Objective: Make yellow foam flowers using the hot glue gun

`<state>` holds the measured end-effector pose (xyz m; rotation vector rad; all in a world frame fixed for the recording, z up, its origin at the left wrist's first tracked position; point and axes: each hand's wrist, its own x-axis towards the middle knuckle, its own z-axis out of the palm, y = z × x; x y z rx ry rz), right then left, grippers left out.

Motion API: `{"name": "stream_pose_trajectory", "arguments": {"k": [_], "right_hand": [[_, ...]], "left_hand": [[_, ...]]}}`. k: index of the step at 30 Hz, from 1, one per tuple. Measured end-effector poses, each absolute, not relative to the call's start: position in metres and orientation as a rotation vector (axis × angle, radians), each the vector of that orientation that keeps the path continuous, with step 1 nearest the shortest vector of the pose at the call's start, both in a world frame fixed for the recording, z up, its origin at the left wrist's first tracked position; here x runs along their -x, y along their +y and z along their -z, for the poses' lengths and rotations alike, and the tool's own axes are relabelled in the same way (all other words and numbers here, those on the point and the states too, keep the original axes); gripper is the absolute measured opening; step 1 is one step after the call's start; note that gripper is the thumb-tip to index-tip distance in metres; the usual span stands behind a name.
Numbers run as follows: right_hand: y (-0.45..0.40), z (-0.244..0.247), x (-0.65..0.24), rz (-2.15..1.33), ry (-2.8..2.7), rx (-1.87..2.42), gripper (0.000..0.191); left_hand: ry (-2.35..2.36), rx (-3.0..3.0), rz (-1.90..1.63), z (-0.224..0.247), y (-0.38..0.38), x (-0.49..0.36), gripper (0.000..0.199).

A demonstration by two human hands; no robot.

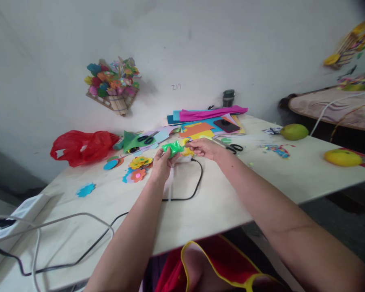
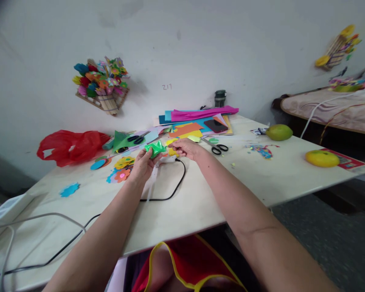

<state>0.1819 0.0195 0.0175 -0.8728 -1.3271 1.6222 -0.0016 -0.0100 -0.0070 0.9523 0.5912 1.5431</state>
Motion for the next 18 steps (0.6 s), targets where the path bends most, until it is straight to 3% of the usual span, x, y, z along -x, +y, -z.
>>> {"name": "stream_pose_trajectory", "arguments": {"k": [9,18], "right_hand": [[0.012,-0.018,-0.171,-1.478,-1.45,0.859,0.033],[0.023,-0.023,-0.196,-1.14,-1.306,1.034,0.023]], "left_hand": [[0.712,-1.059,-1.416,0.005,-0.013,0.0,0.043],[0.807,-1.198,-1.405,0.003,-0.016,-0.004,0.051]]}}
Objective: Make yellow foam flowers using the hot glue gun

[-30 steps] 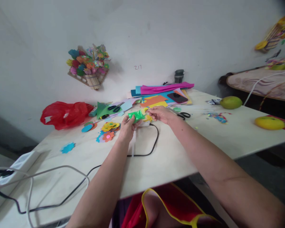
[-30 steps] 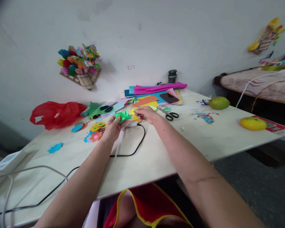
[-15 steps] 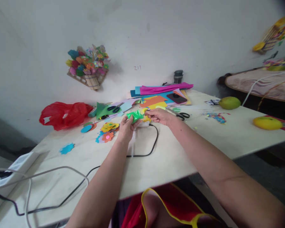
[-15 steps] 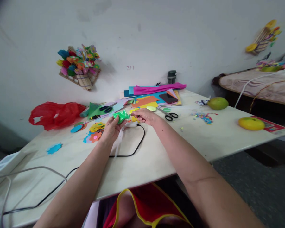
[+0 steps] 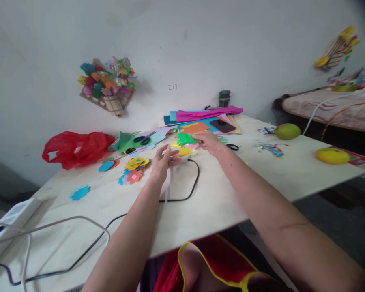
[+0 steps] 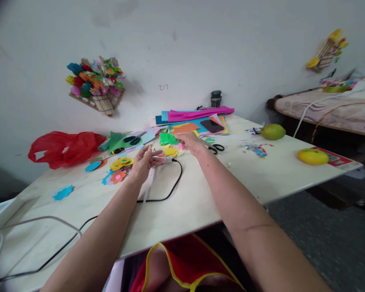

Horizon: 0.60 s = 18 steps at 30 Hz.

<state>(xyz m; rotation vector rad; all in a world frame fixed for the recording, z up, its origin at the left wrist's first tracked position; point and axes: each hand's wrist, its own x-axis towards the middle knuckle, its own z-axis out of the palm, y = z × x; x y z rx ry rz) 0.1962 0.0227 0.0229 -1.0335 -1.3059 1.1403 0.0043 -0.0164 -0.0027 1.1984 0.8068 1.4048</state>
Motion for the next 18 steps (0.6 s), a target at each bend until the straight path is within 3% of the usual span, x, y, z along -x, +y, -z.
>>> {"name": "stream_pose_trajectory", "arguments": {"k": [7,10,15,18], "right_hand": [[0.051,0.001,-0.242,-0.48,-1.472,1.827,0.024],[0.058,0.004,-0.249,-0.255,-1.46,1.973,0.022],[0.06,0.002,-0.243,-0.466,-1.428,1.758,0.008],[0.054,0.002,-0.23,-0.62,-1.463,1.591,0.022]], "left_hand": [[0.943,-1.204,-1.523,0.003,-0.015,0.0,0.049],[0.962,-1.207,-1.524,0.003,-0.016,0.0,0.049],[0.968,-1.216,-1.529,0.003,-0.016,0.001,0.05],[0.975,-1.222,-1.532,0.003,-0.016,0.002,0.05]]}}
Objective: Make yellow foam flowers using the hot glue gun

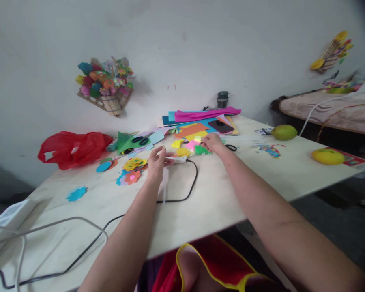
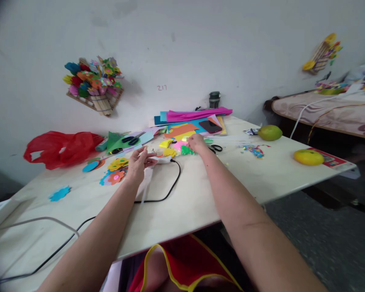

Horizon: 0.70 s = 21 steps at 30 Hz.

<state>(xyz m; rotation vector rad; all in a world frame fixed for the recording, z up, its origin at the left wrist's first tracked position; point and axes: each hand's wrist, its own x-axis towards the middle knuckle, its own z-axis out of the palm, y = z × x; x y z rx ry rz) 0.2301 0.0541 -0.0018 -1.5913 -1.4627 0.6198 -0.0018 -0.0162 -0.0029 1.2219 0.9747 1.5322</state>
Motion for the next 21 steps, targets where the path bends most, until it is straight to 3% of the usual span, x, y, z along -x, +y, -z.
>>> {"name": "stream_pose_trajectory", "arguments": {"k": [4,9,13,16,21], "right_hand": [[0.044,-0.002,-0.211,-0.517,-1.653,1.493,0.034],[0.04,0.0,-0.197,-0.518,-1.724,1.446,0.013],[0.04,0.001,-0.192,-0.709,-1.625,1.468,0.021],[0.036,-0.002,-0.189,-0.647,-1.687,1.492,0.028],[0.038,0.001,-0.19,-0.456,-1.833,1.474,0.014]], "left_hand": [[1.0,-1.203,-1.544,0.003,-0.016,0.003,0.049],[1.008,-1.189,-1.577,0.003,-0.015,0.005,0.046],[1.019,-1.197,-1.594,0.005,-0.014,0.005,0.045],[1.035,-1.212,-1.595,0.005,-0.013,0.006,0.045],[1.051,-1.213,-1.603,0.004,-0.014,0.005,0.046]]}}
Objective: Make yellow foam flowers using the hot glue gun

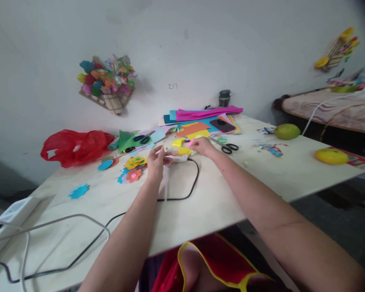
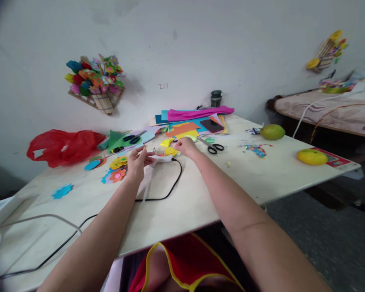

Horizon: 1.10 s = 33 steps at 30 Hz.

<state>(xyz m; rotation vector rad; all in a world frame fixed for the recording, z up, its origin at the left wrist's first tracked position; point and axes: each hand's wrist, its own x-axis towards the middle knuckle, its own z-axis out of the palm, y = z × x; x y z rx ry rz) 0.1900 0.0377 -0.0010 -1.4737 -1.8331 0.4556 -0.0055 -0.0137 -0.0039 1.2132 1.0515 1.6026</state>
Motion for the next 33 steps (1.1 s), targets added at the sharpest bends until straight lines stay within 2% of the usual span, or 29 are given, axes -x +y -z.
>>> {"name": "stream_pose_trajectory", "arguments": {"k": [2,6,9,12,15,21,28,33], "right_hand": [[0.04,0.003,-0.191,-0.457,-1.812,1.496,0.015],[0.039,0.002,-0.189,-0.552,-1.777,1.549,0.027],[0.034,-0.002,-0.185,-0.446,-1.859,1.561,0.034],[0.034,-0.003,-0.184,-0.32,-1.914,1.567,0.03],[0.038,0.002,-0.187,-0.345,-1.907,1.566,0.019],[0.042,0.006,-0.188,-0.533,-1.769,1.54,0.03],[0.037,0.001,-0.184,-0.415,-1.924,1.475,0.022],[0.039,0.007,-0.188,-0.537,-1.85,1.521,0.017]], "left_hand": [[1.052,-1.21,-1.603,0.004,-0.014,0.005,0.045],[1.044,-1.207,-1.606,0.004,-0.014,0.005,0.044],[1.05,-1.212,-1.604,0.005,-0.014,0.005,0.044],[1.048,-1.209,-1.61,0.005,-0.014,0.005,0.043],[1.045,-1.209,-1.617,0.005,-0.013,0.005,0.042],[1.133,-1.255,-1.706,0.012,-0.007,0.009,0.037],[1.301,-1.366,-1.856,0.02,0.0,0.015,0.034],[1.32,-1.342,-1.849,0.023,0.002,0.018,0.035]]}}
